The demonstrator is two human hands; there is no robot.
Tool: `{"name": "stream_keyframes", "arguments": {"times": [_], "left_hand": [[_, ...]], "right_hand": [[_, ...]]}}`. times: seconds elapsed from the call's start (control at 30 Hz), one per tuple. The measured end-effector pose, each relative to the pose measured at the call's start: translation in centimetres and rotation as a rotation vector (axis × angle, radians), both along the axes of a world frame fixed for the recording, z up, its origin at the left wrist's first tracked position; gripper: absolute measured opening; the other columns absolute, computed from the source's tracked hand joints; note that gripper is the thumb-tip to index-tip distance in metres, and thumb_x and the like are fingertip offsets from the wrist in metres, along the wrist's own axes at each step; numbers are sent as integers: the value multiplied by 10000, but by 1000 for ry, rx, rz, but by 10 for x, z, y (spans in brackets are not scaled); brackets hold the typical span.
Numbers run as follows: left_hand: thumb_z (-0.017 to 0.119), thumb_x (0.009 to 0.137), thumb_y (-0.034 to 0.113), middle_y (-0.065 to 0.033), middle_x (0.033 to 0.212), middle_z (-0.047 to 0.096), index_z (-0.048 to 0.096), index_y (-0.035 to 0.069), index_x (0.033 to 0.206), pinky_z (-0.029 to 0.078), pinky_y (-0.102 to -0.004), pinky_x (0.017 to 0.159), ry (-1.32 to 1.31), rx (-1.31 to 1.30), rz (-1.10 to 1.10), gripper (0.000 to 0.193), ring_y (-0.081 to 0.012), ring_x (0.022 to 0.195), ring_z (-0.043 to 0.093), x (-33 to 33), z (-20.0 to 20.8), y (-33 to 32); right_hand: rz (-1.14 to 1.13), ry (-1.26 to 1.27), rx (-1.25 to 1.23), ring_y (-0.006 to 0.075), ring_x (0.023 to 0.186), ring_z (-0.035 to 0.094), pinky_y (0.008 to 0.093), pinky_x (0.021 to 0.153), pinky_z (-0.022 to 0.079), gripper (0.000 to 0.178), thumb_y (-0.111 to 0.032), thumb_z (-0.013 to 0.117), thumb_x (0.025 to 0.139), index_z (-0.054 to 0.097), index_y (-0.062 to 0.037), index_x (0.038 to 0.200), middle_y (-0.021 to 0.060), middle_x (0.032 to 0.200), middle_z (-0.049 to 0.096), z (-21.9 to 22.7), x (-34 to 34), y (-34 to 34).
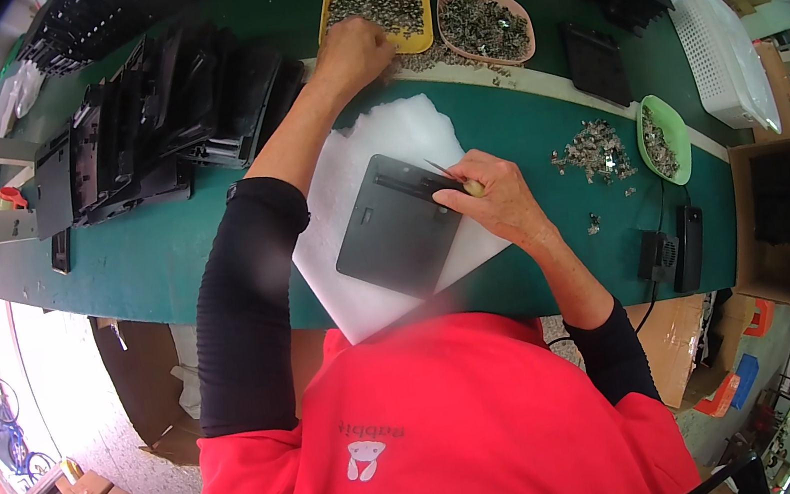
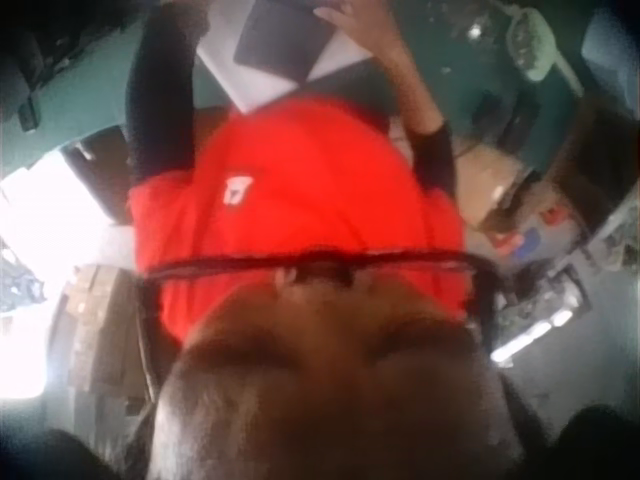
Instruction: The person uses a small screwdriver to tighten screws on the back of a black rectangular electronic device. They repeatedly pick up the device, secure fasteners, and place it back on a white foam pad on a green workbench.
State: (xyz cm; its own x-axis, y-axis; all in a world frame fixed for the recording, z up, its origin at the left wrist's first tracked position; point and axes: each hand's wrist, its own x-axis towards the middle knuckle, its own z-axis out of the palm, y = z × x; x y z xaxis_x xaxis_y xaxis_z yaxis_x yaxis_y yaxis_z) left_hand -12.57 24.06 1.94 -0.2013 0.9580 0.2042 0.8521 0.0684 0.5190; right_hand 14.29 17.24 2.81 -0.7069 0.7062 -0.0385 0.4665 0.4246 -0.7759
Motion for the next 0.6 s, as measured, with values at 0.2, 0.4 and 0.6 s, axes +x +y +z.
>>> {"name": "stream_keyframes", "arguments": {"times": [0.2,0.4,0.6], "left_hand": [[675,797,215,-175,819,719,774,66,896,552,-421,783,-160,398,184,204,-346,801,696,-5,-19,1],[693,887,228,-23,695,643,723,-2,852,472,-234,587,-709,87,146,234,-84,599,574,12,10,-59],[633,956,180,-46,861,673,680,-25,998,488,-221,594,-1230,-143,63,214,-79,693,601,70,31,-151]], "right_hand": [[-11,-4,-48,147,676,539,304,627,437,257,-192,779,788,719,11,934,57,760,575,5,8,0],[-24,55,-98,97,656,539,257,606,436,240,-182,765,814,714,25,924,27,754,616,2,15,1],[-235,287,-220,64,642,590,259,594,481,149,-140,691,875,723,-10,939,29,809,696,15,-5,-2]]}}
